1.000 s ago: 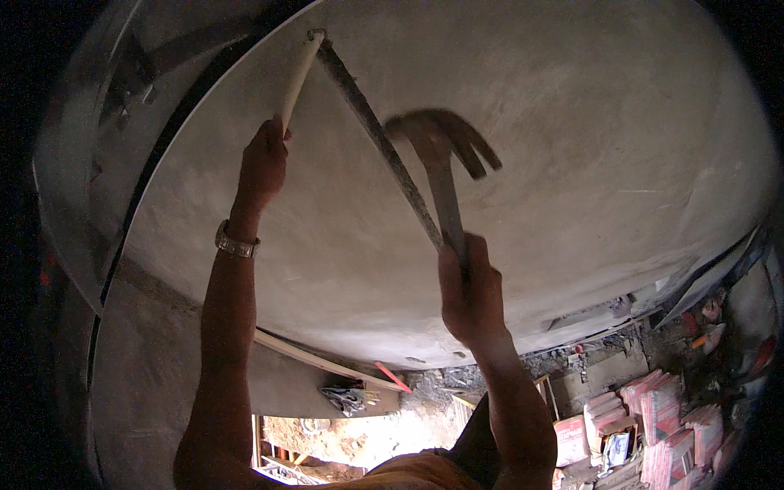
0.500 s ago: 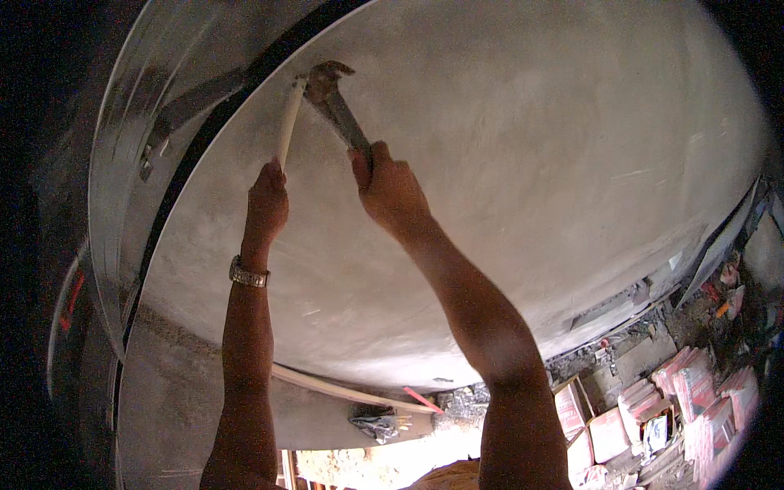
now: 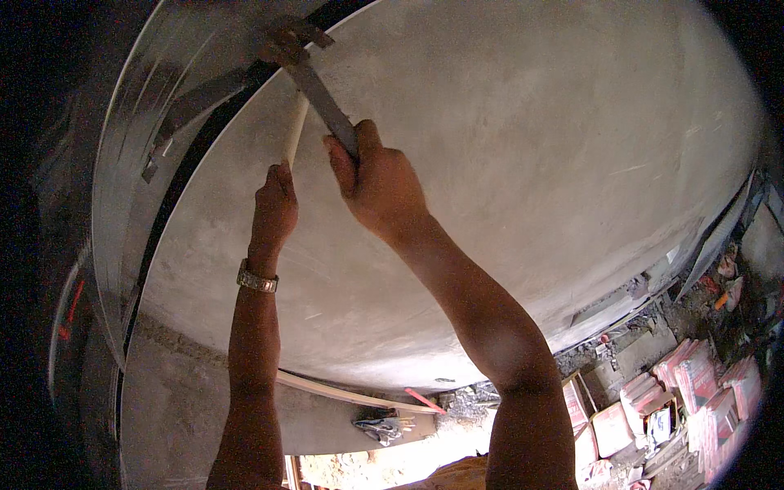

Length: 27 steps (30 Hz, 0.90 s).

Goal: The person uses a hammer and a white plastic block to secure a perforated metal trim strip to a curved ceiling surface. They repeatedly tap the trim along its length to ensure it is firmly attached to the ceiling structure.

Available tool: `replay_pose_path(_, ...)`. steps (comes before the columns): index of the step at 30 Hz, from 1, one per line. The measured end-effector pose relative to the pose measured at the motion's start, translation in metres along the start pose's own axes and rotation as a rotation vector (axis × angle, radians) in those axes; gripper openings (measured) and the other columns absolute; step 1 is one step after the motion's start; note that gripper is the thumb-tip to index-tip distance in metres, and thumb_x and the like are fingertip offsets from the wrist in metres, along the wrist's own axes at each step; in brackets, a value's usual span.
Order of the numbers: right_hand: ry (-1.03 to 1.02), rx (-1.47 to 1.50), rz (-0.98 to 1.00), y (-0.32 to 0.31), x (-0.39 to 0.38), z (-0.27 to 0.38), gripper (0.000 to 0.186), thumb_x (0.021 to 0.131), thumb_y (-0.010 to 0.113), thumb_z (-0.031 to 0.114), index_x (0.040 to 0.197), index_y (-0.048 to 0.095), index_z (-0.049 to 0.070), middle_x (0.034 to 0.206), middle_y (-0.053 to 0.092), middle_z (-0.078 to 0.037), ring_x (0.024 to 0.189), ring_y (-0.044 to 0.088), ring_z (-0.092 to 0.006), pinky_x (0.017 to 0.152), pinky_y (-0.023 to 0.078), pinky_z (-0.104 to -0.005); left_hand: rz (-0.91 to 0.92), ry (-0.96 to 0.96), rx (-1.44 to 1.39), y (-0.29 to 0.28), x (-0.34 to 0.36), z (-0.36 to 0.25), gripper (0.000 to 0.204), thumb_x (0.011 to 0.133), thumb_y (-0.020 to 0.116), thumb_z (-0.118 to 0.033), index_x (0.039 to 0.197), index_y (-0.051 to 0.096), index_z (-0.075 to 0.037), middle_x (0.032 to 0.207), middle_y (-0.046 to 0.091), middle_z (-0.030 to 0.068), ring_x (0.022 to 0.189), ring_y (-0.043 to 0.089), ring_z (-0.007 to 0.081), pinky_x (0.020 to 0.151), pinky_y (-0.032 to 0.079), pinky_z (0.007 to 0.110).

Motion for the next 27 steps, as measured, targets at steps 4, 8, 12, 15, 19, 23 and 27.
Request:
replay_pose_path(4,-0.031,-0.163,0.015,0.004,0.014,-0.017,0.036,0.098,0.046,0.038,0.097,0.047,0.002,0.062,0.061,-0.024,0.063,0.063,-0.0457,0.054,0.05,-0.0545,0.021,0.01,-0.017,0.005,0.002,-0.011,0.037,0.104,0.029,-0.03,0.105,0.049,0.001,0.079,0.062,0.0285,0.076,0.062,0.0465,0.056,0.049,0.051)
replay_pose_path(8,0.118,-0.106,0.117,-0.001,0.005,-0.005,0.038,0.098,0.045,0.039,0.098,0.047,0.002,0.064,0.061,-0.024,0.064,0.063,-0.0465,0.056,0.051,-0.0552,0.043,-0.045,0.0,-0.002,-0.004,-0.007,0.036,0.104,0.029,-0.029,0.105,0.049,0.001,0.082,0.062,0.029,0.079,0.061,0.0473,0.06,0.05,0.052)
replay_pose_path(12,-0.004,-0.052,-0.005,0.0,-0.002,-0.004,0.04,0.098,0.043,0.041,0.099,0.047,0.001,0.065,0.062,-0.025,0.066,0.064,-0.0466,0.058,0.053,-0.055,0.029,0.02,0.013,0.001,-0.002,-0.007,0.038,0.104,0.028,-0.028,0.108,0.05,0.002,0.089,0.061,0.0299,0.085,0.06,0.0478,0.066,0.051,0.052)
replay_pose_path(15,0.035,-0.22,0.095,0.006,0.014,-0.023,0.04,0.098,0.044,0.041,0.099,0.047,0.001,0.067,0.062,-0.027,0.067,0.063,-0.0479,0.059,0.053,-0.055,-0.005,0.081,0.032,0.003,0.004,-0.012,0.038,0.103,0.029,-0.028,0.108,0.051,0.002,0.086,0.061,0.0293,0.084,0.061,0.0464,0.065,0.051,0.051)
replay_pose_path(19,0.025,-0.081,0.072,0.003,0.002,-0.001,0.043,0.098,0.044,0.042,0.098,0.049,-0.001,0.074,0.063,-0.028,0.07,0.064,-0.0482,0.06,0.054,-0.054,-0.076,0.121,0.059,0.001,0.003,-0.005,0.04,0.103,0.031,-0.031,0.101,0.053,0.002,0.076,0.063,0.0277,0.073,0.063,0.0452,0.056,0.053,0.05)
replay_pose_path(23,0.043,-0.27,0.086,0.002,0.018,-0.026,0.045,0.098,0.043,0.042,0.097,0.053,-0.002,0.074,0.064,-0.028,0.072,0.065,-0.0461,0.06,0.054,-0.0527,-0.011,0.154,0.086,0.011,0.009,-0.013,0.039,0.104,0.028,-0.027,0.117,0.049,0.003,0.099,0.06,0.0251,0.087,0.062,0.0412,0.067,0.053,0.048)
replay_pose_path(27,0.144,-0.166,0.151,-0.003,0.005,-0.02,0.046,0.099,0.043,0.043,0.094,0.053,-0.002,0.068,0.062,-0.022,0.066,0.064,-0.0379,0.056,0.051,-0.0473,0.045,0.12,-0.094,-0.005,0.015,0.009,0.044,0.102,0.033,-0.039,0.107,0.052,0.001,0.076,0.055,0.0104,0.066,0.059,0.0209,0.048,0.049,0.039)
Point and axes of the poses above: each hand's wrist, its own x-axis towards the middle knuckle, its own y-axis out of the palm, z = x × y, the point moved 8 cm from there along x, towards the middle knuckle
